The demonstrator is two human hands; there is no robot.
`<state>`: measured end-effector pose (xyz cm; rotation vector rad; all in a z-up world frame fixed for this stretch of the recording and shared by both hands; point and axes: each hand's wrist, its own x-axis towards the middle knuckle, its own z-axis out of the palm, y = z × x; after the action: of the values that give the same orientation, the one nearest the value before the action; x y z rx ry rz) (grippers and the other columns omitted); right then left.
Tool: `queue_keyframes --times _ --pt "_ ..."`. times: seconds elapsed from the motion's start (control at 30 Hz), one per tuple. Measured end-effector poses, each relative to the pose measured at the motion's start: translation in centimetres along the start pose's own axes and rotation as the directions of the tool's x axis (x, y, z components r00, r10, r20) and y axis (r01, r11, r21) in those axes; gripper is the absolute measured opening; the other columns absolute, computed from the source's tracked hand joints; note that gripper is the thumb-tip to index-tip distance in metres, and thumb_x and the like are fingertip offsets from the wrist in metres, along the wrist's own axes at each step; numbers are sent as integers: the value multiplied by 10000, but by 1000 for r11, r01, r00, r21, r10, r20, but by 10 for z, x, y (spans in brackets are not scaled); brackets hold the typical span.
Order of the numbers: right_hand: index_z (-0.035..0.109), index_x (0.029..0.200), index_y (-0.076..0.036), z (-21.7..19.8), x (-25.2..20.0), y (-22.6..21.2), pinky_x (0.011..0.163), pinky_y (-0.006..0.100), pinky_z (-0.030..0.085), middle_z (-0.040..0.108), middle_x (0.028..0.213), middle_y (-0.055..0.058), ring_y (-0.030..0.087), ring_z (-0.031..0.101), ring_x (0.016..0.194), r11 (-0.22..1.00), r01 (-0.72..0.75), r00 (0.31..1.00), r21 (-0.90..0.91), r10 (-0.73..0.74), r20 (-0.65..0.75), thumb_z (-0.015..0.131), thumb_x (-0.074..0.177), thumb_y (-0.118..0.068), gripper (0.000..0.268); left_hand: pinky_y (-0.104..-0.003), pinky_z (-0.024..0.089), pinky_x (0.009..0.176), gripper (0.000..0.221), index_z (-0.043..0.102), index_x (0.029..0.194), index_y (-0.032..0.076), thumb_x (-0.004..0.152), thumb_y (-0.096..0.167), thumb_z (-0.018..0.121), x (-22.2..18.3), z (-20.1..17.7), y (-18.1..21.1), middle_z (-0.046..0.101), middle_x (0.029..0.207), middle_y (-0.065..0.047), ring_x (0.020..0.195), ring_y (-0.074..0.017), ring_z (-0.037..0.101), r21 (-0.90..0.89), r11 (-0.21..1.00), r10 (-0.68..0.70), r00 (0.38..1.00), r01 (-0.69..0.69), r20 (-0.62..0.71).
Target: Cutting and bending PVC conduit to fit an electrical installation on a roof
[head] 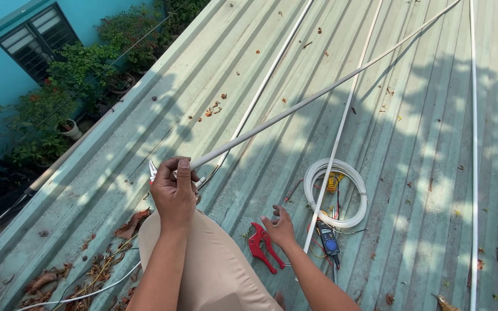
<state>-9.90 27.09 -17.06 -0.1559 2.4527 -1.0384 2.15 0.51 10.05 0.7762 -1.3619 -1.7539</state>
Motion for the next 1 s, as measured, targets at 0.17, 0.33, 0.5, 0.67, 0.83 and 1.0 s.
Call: queue_keyframes --times 0.17,0.33,0.5,0.67,0.83,1.0 --pt "331 1541 -91 -78 9 -135 806 377 534 578 1285 191 266 641 1010 735 -18 980 678 -121 157 630 961 -228 667 -199 382 454 200 609 1042 54 1047 253 617 -26 -91 58 610 709 -42 517 -63 468 -82 983 150 975 -165 -167" --pt "29 1630 -255 -113 51 -200 831 443 609 516 1346 240 373 674 1057 386 -25 901 922 -390 187 688 933 -185 962 -169 444 482 296 600 1028 108 1058 402 622 -82 -187 116 575 685 15 482 -38 463 -3 934 331 867 -358 -372" --pt "482 1031 -183 -127 78 -247 806 387 560 724 1089 140 344 728 982 89 -170 961 981 -207 185 530 864 -37 227 -205 451 540 464 559 1022 169 1026 623 655 -152 -259 142 448 635 51 504 -40 419 171 909 411 740 -381 -533" --pt "672 1131 -99 -139 42 -287 724 310 478 730 975 9 139 660 784 291 54 955 955 -295 35 529 1040 -287 253 -207 410 546 367 577 979 199 1100 545 599 -208 -344 80 464 638 61 509 -36 407 60 958 226 604 -281 -765" --pt "657 1217 -110 -141 8 -337 661 268 429 690 945 4 126 586 751 344 245 834 906 -551 -17 643 1035 -355 305 -199 371 551 372 596 976 215 979 584 639 -234 -376 17 488 612 98 507 -11 444 -220 960 -129 425 -172 -896" --pt "605 1209 -189 -96 53 -364 755 186 443 647 1023 -62 69 547 872 488 200 852 850 -514 94 576 1168 -254 83 -215 362 493 408 605 873 150 930 551 656 -233 -418 -54 434 573 62 475 -43 377 -439 817 -199 533 -373 -823"
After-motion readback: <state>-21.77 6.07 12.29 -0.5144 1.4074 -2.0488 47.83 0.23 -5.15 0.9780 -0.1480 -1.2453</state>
